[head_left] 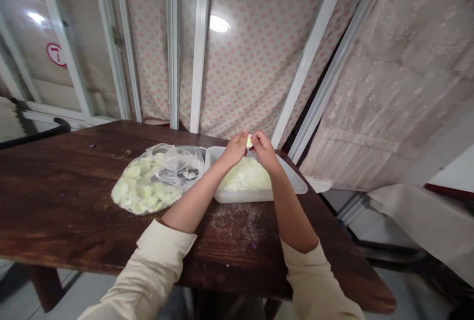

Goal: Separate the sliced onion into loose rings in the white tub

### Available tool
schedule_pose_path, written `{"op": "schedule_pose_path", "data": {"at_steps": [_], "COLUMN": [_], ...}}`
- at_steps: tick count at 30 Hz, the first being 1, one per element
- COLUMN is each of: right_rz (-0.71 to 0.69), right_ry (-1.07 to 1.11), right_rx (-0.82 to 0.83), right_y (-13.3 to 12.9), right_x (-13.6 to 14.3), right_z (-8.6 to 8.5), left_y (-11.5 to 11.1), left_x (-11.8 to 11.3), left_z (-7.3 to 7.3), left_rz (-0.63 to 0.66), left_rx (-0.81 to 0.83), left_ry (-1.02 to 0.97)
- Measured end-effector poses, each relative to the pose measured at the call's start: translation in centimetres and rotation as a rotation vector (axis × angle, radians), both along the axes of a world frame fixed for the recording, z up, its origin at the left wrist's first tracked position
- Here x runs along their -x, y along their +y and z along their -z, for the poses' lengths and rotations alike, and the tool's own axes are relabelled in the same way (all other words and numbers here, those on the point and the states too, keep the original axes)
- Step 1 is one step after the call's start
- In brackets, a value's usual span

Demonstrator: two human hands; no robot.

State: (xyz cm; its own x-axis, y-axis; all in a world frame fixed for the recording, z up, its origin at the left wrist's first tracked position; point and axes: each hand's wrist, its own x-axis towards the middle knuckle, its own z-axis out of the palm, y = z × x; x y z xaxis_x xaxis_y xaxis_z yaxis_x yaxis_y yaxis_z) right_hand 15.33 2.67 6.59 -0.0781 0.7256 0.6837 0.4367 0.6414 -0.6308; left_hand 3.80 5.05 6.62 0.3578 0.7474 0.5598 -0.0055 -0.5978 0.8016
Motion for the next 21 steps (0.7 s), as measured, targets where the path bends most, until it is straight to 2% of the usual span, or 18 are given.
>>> {"op": "schedule_pose_path", "data": {"at_steps": [3,6,9,11,16,21], "right_rz": [0.118,0.315,0.499,0.575,0.652,0.661], "right_ry": [-0.023,-0.138,-0.255,-0.311,-0.358,-0.294], "right_rx": [-0.015,-0.051,-0.083,-0.099,-0.145,-0.107], "right_y": [0.0,-0.3,-0.9,-1.2,-1.4,-0.5], "right_x": [-0.2,-0.4,-0.3,-0.1,0.2,-0.9], "right_z": [-0.1,-0.2,-0.4,-0.5,-0.4,-0.1], "left_y": [0.1,0.2,0.2,0.2,0.1,-0.1], "left_x": [-0.3,-0.5,-0.5,-0.4,-0.2,-0.1], "left_z": [0.2,0.4,0.4,0.4,0.2,0.1], "left_rz": [0.076,0.132,0.132,0.116,0.062,0.072], "left_rx": [0.047,0.081,0.079,0.059,0.01,-0.003], "left_ry": [-0.001,0.007,-0.005,-0.016,0.025,0.025]}}
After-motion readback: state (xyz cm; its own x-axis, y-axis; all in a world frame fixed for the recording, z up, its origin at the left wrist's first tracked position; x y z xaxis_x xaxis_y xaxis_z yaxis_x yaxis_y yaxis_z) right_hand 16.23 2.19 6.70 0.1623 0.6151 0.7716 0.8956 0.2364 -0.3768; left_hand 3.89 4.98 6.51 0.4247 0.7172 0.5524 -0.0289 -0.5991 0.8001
